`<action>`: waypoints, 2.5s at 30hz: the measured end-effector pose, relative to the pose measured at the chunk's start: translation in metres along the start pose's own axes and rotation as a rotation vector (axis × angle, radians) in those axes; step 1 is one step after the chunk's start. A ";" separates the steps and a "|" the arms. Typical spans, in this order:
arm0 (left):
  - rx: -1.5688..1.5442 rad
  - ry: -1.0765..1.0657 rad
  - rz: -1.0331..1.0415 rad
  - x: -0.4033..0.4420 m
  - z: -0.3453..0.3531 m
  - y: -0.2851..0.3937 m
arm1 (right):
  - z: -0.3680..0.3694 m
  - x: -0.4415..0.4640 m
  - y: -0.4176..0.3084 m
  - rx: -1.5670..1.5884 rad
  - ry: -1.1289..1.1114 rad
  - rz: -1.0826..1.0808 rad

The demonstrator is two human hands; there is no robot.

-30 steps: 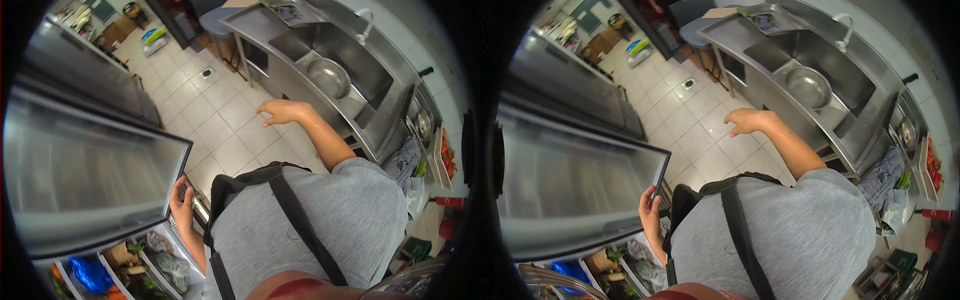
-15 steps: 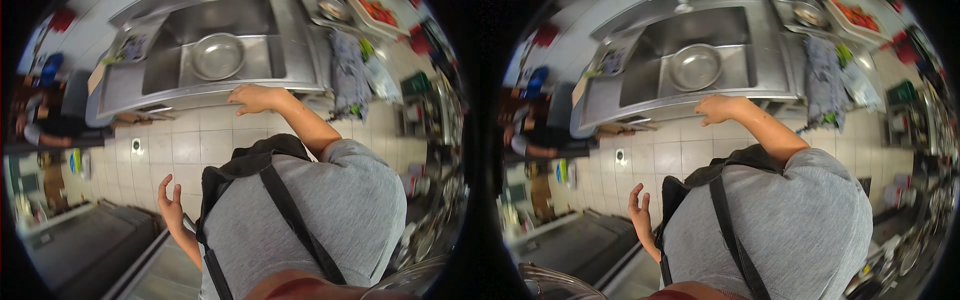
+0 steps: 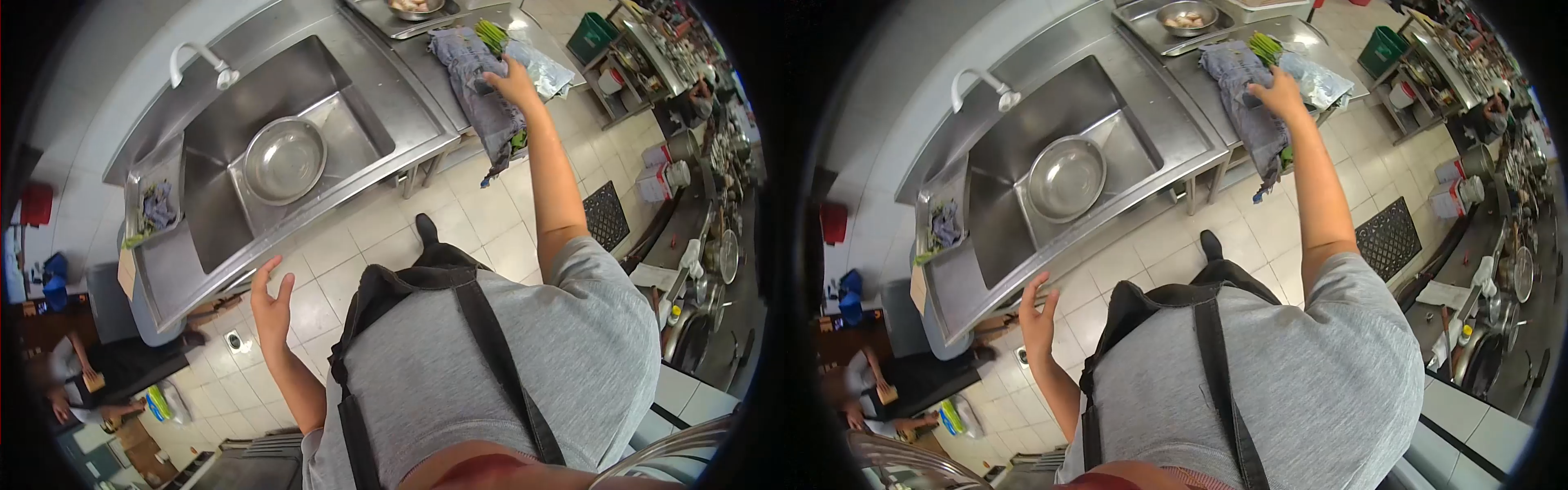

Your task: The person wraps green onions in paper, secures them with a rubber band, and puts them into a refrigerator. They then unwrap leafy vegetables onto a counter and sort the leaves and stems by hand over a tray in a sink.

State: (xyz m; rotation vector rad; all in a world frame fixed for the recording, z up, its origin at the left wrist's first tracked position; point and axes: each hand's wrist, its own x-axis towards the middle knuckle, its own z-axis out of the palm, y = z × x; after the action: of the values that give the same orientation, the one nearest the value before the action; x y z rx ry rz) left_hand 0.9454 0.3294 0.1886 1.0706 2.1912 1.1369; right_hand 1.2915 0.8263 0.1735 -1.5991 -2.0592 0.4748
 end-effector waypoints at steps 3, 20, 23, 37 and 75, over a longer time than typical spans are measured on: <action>0.004 -0.138 0.129 0.052 0.034 0.034 | 0.009 0.047 0.063 0.098 -0.150 0.133; -0.800 -0.626 -0.450 0.286 0.381 0.217 | 0.023 0.056 0.071 0.512 -0.366 0.087; -0.927 -0.630 -0.414 0.278 0.378 0.232 | 0.010 0.056 0.050 0.426 -0.353 0.059; -0.044 -0.136 0.372 0.277 0.319 0.173 | 0.018 0.065 -0.009 -0.022 -0.222 -0.545; -0.981 -0.319 -0.412 0.374 0.290 0.060 | 0.057 0.086 -0.039 -0.249 -0.563 -0.215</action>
State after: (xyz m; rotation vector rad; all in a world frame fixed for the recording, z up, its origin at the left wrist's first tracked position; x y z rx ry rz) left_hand 0.9430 0.7896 0.0624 0.3114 1.2310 1.4476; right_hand 1.2115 0.9012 0.1623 -1.4641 -2.7702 0.6689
